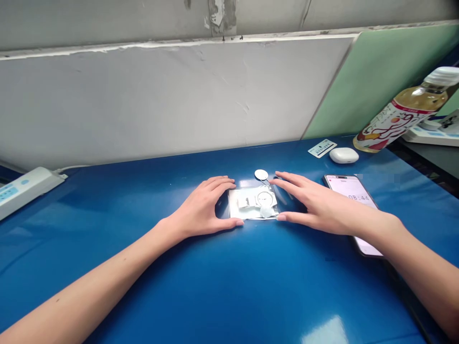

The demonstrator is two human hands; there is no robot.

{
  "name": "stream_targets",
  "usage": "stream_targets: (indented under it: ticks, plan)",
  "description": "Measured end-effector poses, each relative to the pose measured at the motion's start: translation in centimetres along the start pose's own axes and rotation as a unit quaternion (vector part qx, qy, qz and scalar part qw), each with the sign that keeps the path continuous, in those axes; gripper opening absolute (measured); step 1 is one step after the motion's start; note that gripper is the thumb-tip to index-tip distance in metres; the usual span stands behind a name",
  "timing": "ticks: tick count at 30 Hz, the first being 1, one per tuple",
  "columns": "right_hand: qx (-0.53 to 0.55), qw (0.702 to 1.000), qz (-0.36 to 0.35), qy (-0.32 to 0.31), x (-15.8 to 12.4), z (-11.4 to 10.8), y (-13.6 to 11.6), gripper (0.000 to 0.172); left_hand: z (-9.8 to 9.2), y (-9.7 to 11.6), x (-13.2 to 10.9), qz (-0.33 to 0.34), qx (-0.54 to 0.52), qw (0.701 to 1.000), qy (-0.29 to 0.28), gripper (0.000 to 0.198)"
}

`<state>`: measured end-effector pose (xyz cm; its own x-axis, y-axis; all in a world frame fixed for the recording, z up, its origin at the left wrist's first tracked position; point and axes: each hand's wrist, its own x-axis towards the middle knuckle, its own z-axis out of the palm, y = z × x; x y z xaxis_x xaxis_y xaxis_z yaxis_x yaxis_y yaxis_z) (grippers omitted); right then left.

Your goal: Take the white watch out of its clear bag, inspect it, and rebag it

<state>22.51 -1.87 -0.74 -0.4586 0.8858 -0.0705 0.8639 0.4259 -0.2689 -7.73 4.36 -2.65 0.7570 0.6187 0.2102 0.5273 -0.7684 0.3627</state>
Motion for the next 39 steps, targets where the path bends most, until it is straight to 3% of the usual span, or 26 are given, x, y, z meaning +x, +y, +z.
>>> stream_targets:
  ticks: [9, 18, 26, 32, 39]
  plan:
    - [0.001, 0.999, -0.032, 0.023, -0.3, 0.1, 0.5, 0.076, 0.2, 0.2, -0.3, 0.008, 0.004, 1.000, 0.013, 0.082]
    - [0.012, 0.999, -0.032, 0.003, 0.1, -0.2, 0.3, 0.079, 0.3, 0.1, -0.3, 0.013, -0.007, 1.000, 0.017, 0.076]
    - [0.020, 1.000, -0.012, 0.001, 0.0, 0.1, 0.3, 0.082, 0.2, 0.2, -0.2, 0.018, -0.016, 1.000, 0.015, 0.088]
    - [0.001, 1.000, -0.004, -0.012, -0.1, 0.3, 0.9, 0.087, 0.2, 0.1, -0.2, 0.012, -0.008, 1.000, 0.009, 0.086]
    - [-0.008, 1.000, -0.018, 0.010, -0.4, 0.2, 1.5, 0.096, 0.2, 0.1, -0.2, 0.019, -0.020, 1.000, 0.005, 0.081]
